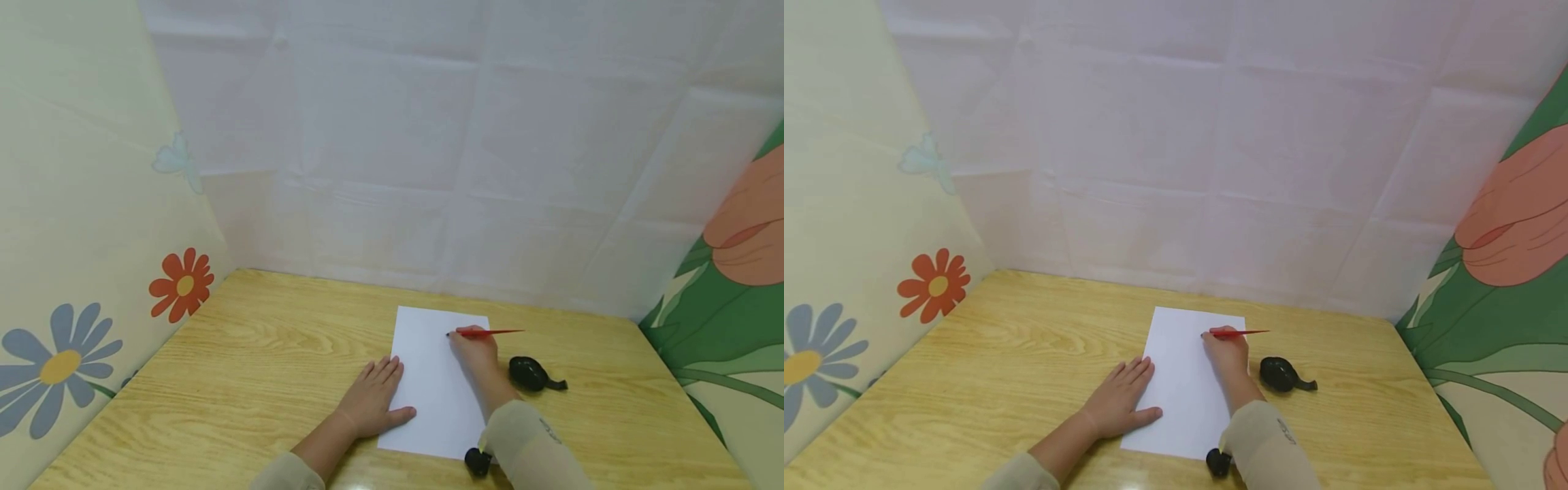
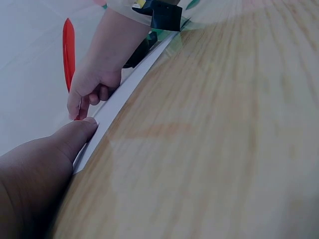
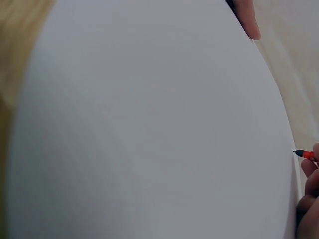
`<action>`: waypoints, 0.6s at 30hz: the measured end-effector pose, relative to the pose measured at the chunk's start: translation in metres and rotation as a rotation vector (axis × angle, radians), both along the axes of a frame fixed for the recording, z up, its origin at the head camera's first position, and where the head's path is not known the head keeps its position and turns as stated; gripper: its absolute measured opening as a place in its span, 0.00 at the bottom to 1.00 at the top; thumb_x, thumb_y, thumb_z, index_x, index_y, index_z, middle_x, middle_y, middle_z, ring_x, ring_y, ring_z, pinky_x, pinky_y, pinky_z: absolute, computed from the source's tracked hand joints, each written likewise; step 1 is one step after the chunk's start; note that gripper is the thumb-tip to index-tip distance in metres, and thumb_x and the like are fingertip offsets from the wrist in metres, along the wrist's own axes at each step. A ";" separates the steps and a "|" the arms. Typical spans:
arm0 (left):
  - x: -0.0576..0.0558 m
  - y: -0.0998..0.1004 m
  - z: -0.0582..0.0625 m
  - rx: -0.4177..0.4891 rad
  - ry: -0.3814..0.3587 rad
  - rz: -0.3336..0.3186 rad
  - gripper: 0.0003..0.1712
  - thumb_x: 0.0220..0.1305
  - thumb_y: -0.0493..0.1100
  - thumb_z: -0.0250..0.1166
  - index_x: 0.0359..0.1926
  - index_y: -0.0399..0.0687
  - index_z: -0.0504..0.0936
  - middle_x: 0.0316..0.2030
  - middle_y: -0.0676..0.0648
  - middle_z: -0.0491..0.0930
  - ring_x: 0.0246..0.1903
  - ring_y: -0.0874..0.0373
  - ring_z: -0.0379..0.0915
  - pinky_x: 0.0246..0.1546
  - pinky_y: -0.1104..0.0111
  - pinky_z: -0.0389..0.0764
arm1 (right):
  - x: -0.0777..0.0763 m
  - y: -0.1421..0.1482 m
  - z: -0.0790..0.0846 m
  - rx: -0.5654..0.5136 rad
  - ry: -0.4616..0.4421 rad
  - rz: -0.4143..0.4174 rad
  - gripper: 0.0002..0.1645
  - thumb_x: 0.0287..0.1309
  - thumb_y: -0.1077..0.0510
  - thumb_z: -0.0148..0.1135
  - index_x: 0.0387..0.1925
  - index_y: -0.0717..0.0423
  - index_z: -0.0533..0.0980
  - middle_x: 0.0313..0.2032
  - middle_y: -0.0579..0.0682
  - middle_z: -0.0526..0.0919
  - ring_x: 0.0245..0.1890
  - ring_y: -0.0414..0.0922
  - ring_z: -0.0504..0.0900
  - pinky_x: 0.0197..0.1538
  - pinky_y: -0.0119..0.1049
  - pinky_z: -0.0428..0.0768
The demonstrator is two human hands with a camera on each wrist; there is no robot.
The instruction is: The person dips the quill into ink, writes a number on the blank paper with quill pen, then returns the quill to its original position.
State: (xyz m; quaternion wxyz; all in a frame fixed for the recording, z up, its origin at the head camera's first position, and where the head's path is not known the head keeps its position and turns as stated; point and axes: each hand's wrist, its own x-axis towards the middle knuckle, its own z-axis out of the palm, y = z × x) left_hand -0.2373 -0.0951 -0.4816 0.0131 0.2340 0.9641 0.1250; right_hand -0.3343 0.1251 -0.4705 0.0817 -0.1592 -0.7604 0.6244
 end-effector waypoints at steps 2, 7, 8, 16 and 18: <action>0.000 0.000 0.000 0.000 -0.001 -0.001 0.52 0.64 0.73 0.50 0.74 0.39 0.57 0.76 0.42 0.54 0.76 0.47 0.47 0.76 0.51 0.49 | -0.001 0.000 -0.001 -0.001 -0.004 0.002 0.10 0.49 0.62 0.72 0.32 0.62 0.81 0.26 0.45 0.83 0.33 0.43 0.80 0.41 0.30 0.81; 0.001 0.000 0.001 0.004 -0.001 -0.004 0.52 0.64 0.72 0.50 0.74 0.39 0.57 0.76 0.41 0.54 0.76 0.46 0.47 0.76 0.51 0.49 | -0.001 0.001 -0.003 -0.008 -0.015 0.010 0.10 0.49 0.61 0.72 0.33 0.62 0.81 0.27 0.46 0.84 0.34 0.44 0.81 0.42 0.31 0.82; 0.001 0.000 0.001 0.005 -0.001 -0.005 0.52 0.64 0.72 0.51 0.74 0.39 0.57 0.76 0.41 0.54 0.76 0.46 0.47 0.76 0.51 0.49 | -0.001 0.001 -0.003 -0.006 -0.016 0.011 0.11 0.49 0.61 0.72 0.34 0.62 0.81 0.27 0.46 0.84 0.34 0.44 0.81 0.42 0.31 0.82; 0.002 0.000 0.001 0.009 0.002 -0.001 0.52 0.64 0.72 0.51 0.74 0.39 0.57 0.76 0.42 0.54 0.76 0.47 0.47 0.76 0.52 0.49 | 0.000 0.001 -0.001 0.014 -0.034 0.026 0.13 0.51 0.59 0.73 0.36 0.62 0.81 0.30 0.48 0.85 0.38 0.49 0.82 0.47 0.37 0.84; 0.001 0.000 -0.001 0.006 0.006 -0.001 0.51 0.64 0.72 0.51 0.74 0.39 0.57 0.75 0.42 0.54 0.76 0.47 0.47 0.76 0.51 0.49 | 0.000 0.001 -0.002 0.031 -0.029 0.030 0.13 0.51 0.59 0.73 0.36 0.62 0.81 0.30 0.49 0.86 0.38 0.49 0.83 0.48 0.38 0.84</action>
